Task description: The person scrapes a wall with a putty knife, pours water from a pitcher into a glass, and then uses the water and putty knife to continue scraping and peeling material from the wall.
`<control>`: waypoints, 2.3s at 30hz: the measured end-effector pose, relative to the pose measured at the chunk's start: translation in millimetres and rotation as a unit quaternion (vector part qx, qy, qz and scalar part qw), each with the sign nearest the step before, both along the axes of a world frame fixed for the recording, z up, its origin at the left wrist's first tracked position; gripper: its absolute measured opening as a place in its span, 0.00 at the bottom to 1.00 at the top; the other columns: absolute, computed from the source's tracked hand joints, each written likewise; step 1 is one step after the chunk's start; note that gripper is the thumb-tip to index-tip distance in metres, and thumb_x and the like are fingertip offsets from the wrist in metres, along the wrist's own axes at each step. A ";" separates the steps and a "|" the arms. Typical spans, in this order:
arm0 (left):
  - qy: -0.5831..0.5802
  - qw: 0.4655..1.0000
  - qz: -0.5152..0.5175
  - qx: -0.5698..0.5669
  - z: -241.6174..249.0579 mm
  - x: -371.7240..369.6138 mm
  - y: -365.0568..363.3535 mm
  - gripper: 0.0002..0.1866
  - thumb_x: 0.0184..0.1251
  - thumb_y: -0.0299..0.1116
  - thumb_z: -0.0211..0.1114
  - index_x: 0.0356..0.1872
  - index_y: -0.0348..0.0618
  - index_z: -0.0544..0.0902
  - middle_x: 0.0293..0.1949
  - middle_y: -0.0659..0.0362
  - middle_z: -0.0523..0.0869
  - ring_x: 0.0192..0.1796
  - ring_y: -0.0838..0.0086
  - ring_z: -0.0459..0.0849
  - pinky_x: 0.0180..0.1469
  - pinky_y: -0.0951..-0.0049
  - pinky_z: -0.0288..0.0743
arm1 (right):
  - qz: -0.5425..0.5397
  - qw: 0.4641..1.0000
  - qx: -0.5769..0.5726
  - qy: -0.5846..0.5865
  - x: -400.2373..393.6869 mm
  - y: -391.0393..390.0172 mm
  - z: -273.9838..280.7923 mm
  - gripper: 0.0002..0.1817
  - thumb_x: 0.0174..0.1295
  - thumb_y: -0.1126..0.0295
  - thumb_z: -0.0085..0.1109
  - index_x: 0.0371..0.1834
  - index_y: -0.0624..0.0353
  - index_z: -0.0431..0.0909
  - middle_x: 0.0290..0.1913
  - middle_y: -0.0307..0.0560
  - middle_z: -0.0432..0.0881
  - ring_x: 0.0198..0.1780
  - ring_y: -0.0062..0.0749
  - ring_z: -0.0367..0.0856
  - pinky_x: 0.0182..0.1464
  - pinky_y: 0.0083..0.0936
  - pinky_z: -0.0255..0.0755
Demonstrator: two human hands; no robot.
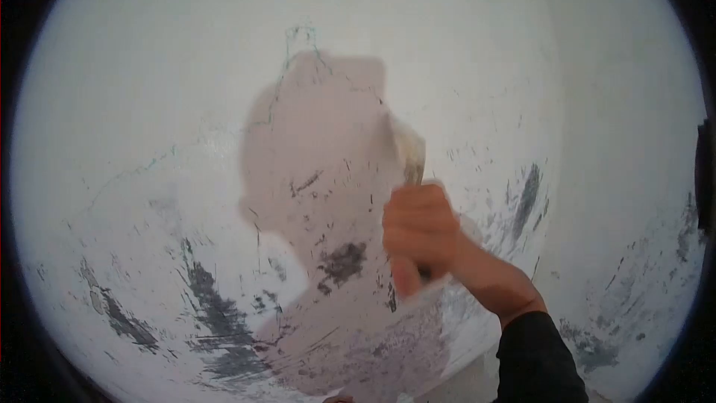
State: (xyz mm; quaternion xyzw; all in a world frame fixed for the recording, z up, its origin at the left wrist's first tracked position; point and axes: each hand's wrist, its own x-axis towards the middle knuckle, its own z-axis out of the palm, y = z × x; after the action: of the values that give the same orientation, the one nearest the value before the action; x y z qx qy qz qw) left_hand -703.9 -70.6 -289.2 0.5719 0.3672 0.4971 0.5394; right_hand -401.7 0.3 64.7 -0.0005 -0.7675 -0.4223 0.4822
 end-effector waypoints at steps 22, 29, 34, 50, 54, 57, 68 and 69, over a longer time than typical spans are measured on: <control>0.010 0.998 -0.015 -0.055 5.5 -6.0 2.7 0.16 0.78 0.40 0.63 0.45 0.34 0.85 0.36 0.55 0.88 0.42 0.67 0.86 0.51 0.64 0.78 | 0.028 1.000 -0.003 0.001 -19.4 11.2 -12.7 0.17 0.62 0.69 0.44 0.15 0.54 0.54 0.17 0.36 0.52 0.14 0.26 0.51 0.18 0.27 0.45; 0.038 0.999 0.009 -0.015 8.6 -11.9 2.6 0.17 0.78 0.42 0.63 0.45 0.34 0.85 0.36 0.54 0.88 0.41 0.67 0.86 0.51 0.64 0.78 | -0.044 0.999 0.004 -0.029 -11.6 18.2 -14.4 0.21 0.58 0.62 0.60 0.13 0.53 0.63 0.16 0.33 0.58 0.15 0.23 0.57 0.17 0.25 0.50; 0.010 0.999 -0.005 -0.036 9.9 -11.2 1.8 0.17 0.78 0.42 0.62 0.43 0.34 0.85 0.36 0.54 0.88 0.41 0.68 0.86 0.52 0.64 0.78 | -0.033 0.998 0.047 0.017 3.0 33.0 5.2 0.17 0.55 0.67 0.51 0.13 0.54 0.57 0.15 0.35 0.53 0.14 0.25 0.53 0.17 0.25 0.48; 0.024 0.998 -0.016 -0.052 2.4 2.2 11.8 0.14 0.79 0.37 0.61 0.43 0.33 0.85 0.36 0.54 0.88 0.41 0.68 0.86 0.49 0.64 0.79 | 0.007 0.999 0.031 -0.013 -6.1 29.5 -11.2 0.17 0.57 0.67 0.45 0.12 0.55 0.54 0.16 0.35 0.50 0.14 0.26 0.49 0.18 0.27 0.43; 0.033 0.999 -0.027 -0.033 -3.3 0.5 15.2 0.14 0.79 0.37 0.61 0.44 0.33 0.85 0.36 0.54 0.88 0.40 0.67 0.86 0.48 0.64 0.79 | 0.073 0.997 0.025 -0.004 -19.7 13.8 -21.0 0.17 0.55 0.67 0.48 0.11 0.53 0.55 0.15 0.33 0.50 0.13 0.26 0.50 0.17 0.26 0.44; 0.051 0.998 -0.026 -0.026 -2.7 -1.6 10.0 0.14 0.79 0.36 0.61 0.44 0.33 0.85 0.36 0.54 0.88 0.40 0.67 0.86 0.49 0.64 0.79 | 0.004 0.999 0.038 -0.004 -4.6 29.6 -13.5 0.17 0.54 0.67 0.49 0.11 0.53 0.56 0.15 0.33 0.52 0.13 0.26 0.51 0.17 0.25 0.46; 0.040 0.999 -0.022 -0.015 -1.7 -1.1 15.4 0.14 0.79 0.36 0.60 0.43 0.33 0.85 0.36 0.54 0.87 0.40 0.67 0.86 0.49 0.65 0.79 | -0.005 1.000 0.003 -0.005 5.6 0.5 -14.5 0.14 0.45 0.68 0.54 0.12 0.51 0.57 0.15 0.34 0.57 0.13 0.27 0.57 0.17 0.26 0.51; 0.031 0.999 -0.024 -0.027 -2.5 -0.2 13.2 0.13 0.79 0.35 0.60 0.42 0.33 0.85 0.36 0.54 0.87 0.41 0.67 0.86 0.49 0.65 0.79 | -0.004 1.000 0.004 -0.010 3.8 4.8 -13.2 0.14 0.45 0.68 0.54 0.12 0.51 0.57 0.15 0.34 0.57 0.13 0.27 0.57 0.17 0.26 0.51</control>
State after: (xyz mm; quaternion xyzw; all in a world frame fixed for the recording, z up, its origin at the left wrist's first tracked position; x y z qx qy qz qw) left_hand -704.1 -57.4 -291.8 0.5810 0.3829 0.4560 0.5548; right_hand -397.9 5.1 51.5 0.0023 -0.7704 -0.4276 0.4730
